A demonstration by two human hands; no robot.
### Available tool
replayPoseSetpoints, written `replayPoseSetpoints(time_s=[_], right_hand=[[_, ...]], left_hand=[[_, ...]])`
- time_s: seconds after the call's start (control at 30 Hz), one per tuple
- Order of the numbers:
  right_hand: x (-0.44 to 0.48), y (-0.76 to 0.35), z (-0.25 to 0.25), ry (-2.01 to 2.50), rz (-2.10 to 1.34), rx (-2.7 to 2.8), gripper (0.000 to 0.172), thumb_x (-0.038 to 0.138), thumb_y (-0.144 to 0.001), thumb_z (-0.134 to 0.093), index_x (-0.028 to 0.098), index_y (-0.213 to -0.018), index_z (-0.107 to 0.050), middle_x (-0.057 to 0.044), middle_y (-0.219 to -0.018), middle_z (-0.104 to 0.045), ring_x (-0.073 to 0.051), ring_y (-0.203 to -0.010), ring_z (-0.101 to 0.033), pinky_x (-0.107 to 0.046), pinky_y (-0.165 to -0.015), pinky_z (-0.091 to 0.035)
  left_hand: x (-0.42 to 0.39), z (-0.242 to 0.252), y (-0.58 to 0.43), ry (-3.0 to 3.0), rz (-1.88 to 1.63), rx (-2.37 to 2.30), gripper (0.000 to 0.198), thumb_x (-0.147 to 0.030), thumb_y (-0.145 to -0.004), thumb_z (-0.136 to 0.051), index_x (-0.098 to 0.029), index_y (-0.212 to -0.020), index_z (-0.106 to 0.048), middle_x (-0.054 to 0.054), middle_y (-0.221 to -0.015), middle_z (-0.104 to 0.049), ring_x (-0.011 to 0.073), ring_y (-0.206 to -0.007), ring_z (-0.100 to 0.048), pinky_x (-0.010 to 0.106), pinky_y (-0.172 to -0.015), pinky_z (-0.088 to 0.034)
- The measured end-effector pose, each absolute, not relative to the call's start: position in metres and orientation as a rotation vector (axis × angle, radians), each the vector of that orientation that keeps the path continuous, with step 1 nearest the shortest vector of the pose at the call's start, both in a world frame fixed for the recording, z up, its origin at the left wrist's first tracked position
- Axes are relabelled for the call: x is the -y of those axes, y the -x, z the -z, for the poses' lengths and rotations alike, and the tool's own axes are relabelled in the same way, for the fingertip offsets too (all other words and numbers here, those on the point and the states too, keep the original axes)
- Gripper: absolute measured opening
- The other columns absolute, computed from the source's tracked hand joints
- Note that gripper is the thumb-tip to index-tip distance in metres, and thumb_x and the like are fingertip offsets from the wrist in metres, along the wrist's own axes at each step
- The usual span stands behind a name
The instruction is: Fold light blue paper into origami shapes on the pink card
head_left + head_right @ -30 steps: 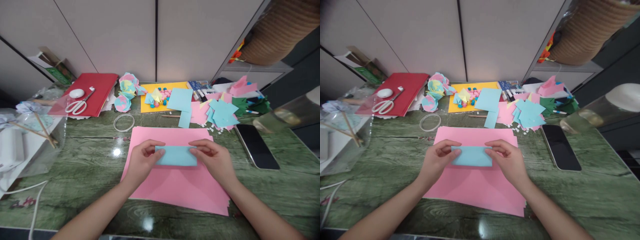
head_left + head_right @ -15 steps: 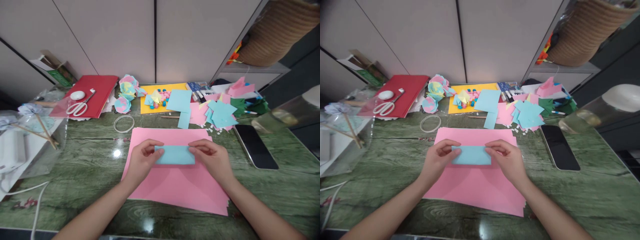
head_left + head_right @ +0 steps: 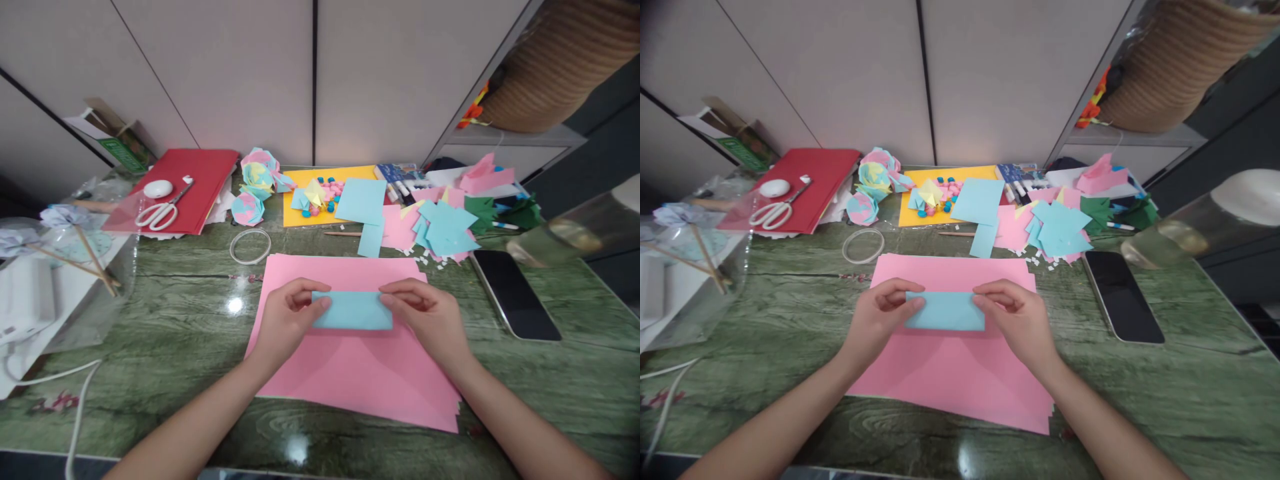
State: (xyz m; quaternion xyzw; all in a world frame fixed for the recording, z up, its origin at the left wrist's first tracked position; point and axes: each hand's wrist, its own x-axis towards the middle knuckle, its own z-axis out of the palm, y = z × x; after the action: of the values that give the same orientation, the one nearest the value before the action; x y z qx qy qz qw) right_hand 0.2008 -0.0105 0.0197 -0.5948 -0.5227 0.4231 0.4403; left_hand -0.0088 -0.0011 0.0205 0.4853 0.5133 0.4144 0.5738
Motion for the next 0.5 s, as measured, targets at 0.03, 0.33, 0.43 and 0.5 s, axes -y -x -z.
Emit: replayPoseSetpoints(time_s=[0.03,0.33,0.43,0.5], right_hand=[[0.0105,-0.2011,-0.0194,1.48,-1.048,1.298,0.011,0.029,-0.066,-0.069,0.023,-0.075,-0.068,-0.001,-0.07,-0.069,-0.014,-0.066,-0.064,-0.021,-0.055,-0.048],[0.0037,-0.2045,-0.0117,1.473,-1.146,1.319,0.017,0.029,-0.069,-0.067,0.021,-0.084,-0.067,-0.001,-0.069,-0.069,-0.013,-0.062,-0.062,-0.02,-0.055,-0.047],[0.0031,-0.2047,-0.011,1.462,-1.128,1.337,0.016,0.029,-0.069,-0.067,0.021,-0.083,-0.068,-0.001,-0.07,-0.069,-0.014,-0.063,-0.062,-0.021,-0.055,-0.047],[0.003,-0.2045,-0.0112,1.452,-1.108,1.344,0.015,0.029,-0.069,-0.067,0.022,-0.082,-0.069,-0.001,-0.073,-0.07,-0.014,-0.065,-0.063,-0.022,-0.056,-0.048]], left_hand=[[0.0007,-0.0198,0.0089,-1.141,-0.971,-1.202,0.014,-0.024,-0.069,-0.066,-0.016,-0.08,-0.063,-0.003,-0.053,-0.05,0.0071,-0.051,-0.041,0.018,-0.046,-0.031],[-0.0053,-0.0121,0.0093,-1.161,-0.938,-1.157,0.016,-0.025,-0.072,-0.064,-0.016,-0.085,-0.061,-0.002,-0.056,-0.053,0.0076,-0.05,-0.043,0.019,-0.046,-0.031],[-0.0051,-0.0136,0.0083,-1.155,-0.945,-1.158,0.015,-0.024,-0.071,-0.064,-0.016,-0.083,-0.062,-0.001,-0.058,-0.055,0.0084,-0.053,-0.046,0.019,-0.048,-0.033],[-0.005,-0.0142,0.0079,-1.153,-0.954,-1.152,0.014,-0.024,-0.071,-0.064,-0.016,-0.082,-0.062,-0.001,-0.06,-0.056,0.0086,-0.054,-0.047,0.019,-0.048,-0.034]])
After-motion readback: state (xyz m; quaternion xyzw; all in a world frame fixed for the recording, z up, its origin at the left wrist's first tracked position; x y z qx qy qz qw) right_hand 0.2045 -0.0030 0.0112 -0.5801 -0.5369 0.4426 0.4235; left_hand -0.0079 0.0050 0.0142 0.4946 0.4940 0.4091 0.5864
